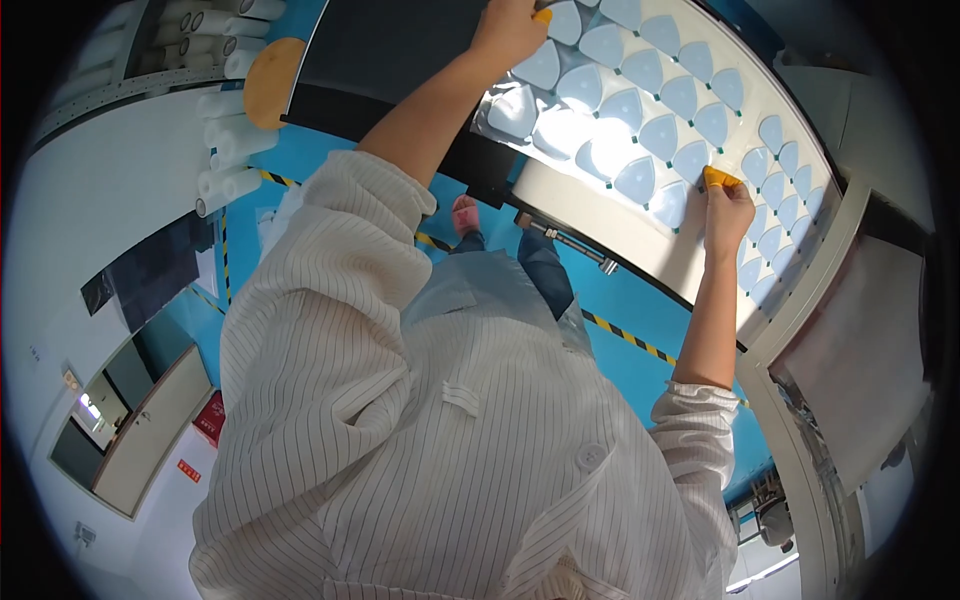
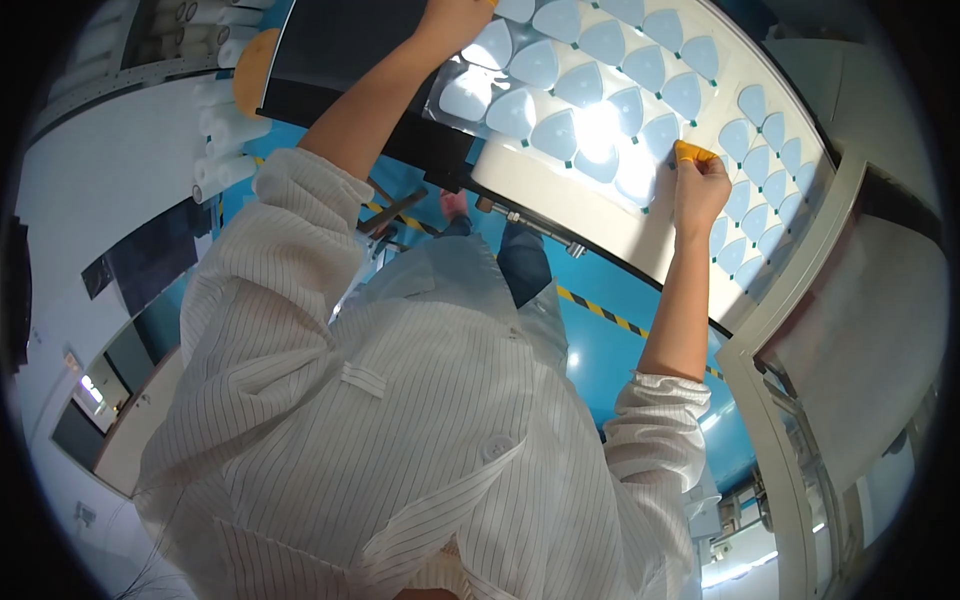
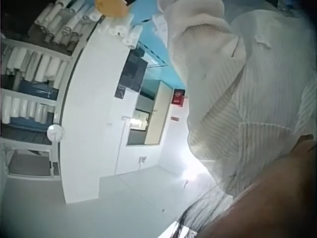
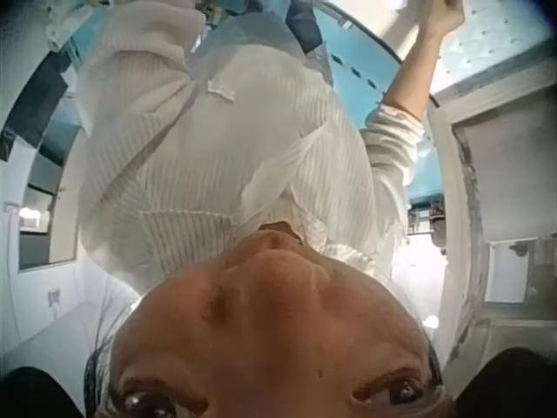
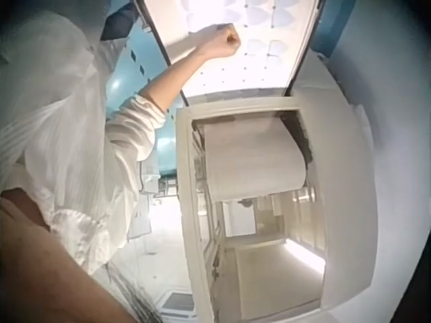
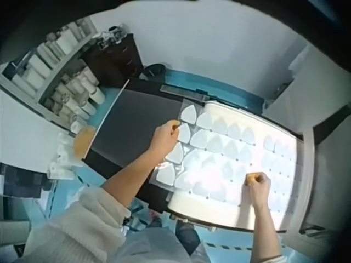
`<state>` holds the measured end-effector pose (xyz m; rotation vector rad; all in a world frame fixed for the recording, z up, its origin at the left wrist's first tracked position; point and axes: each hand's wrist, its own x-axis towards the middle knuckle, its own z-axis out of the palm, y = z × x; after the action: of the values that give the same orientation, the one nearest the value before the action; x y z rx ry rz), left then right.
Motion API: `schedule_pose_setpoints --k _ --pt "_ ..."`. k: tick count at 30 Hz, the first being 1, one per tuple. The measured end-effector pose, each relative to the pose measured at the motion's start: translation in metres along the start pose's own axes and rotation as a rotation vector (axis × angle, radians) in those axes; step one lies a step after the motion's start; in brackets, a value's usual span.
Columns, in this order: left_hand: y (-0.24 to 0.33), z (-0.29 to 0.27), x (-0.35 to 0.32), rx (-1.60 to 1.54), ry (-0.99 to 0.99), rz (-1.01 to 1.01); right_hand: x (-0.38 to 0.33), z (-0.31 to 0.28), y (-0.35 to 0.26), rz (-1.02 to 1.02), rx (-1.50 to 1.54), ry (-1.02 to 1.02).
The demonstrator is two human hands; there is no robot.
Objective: Inspecting and arranging small plastic parts on a backlit inspection table.
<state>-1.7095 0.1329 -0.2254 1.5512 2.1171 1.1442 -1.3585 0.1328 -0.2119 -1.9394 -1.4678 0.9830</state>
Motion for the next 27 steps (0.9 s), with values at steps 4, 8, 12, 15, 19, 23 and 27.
schedule_pose_setpoints --k 4,8,12,15,19,23,27 --pt "0.004 0.001 -0.002 0.321 -0.168 -0.050 0.002 0.001 -0.002 -0.019 -0.219 0.017" --pt "0.010 -0.014 -0.025 0.350 -0.183 -0.052 0.002 0.002 -0.001 -0.070 -0.313 0.120" --pt "-0.007 -0.056 -0.104 0.306 -0.185 0.278 0.000 0.002 0.012 -0.180 -0.314 0.126" --pt "-0.040 -0.108 -0.194 0.223 -0.088 0.156 -0.007 -0.001 0.025 -0.168 -0.069 -0.049" --pt "-0.101 -0.173 -0.304 0.095 0.148 -0.407 -0.025 -0.001 0.023 -0.342 -0.214 -0.075" --pt "-0.160 -0.208 -0.367 0.395 -0.185 -0.810 -0.060 0.019 -0.017 -0.315 -0.559 -0.008" --pt "-0.182 -0.201 -0.396 0.451 -0.391 -0.415 -0.120 0.077 -0.071 -0.579 -0.482 -0.213"
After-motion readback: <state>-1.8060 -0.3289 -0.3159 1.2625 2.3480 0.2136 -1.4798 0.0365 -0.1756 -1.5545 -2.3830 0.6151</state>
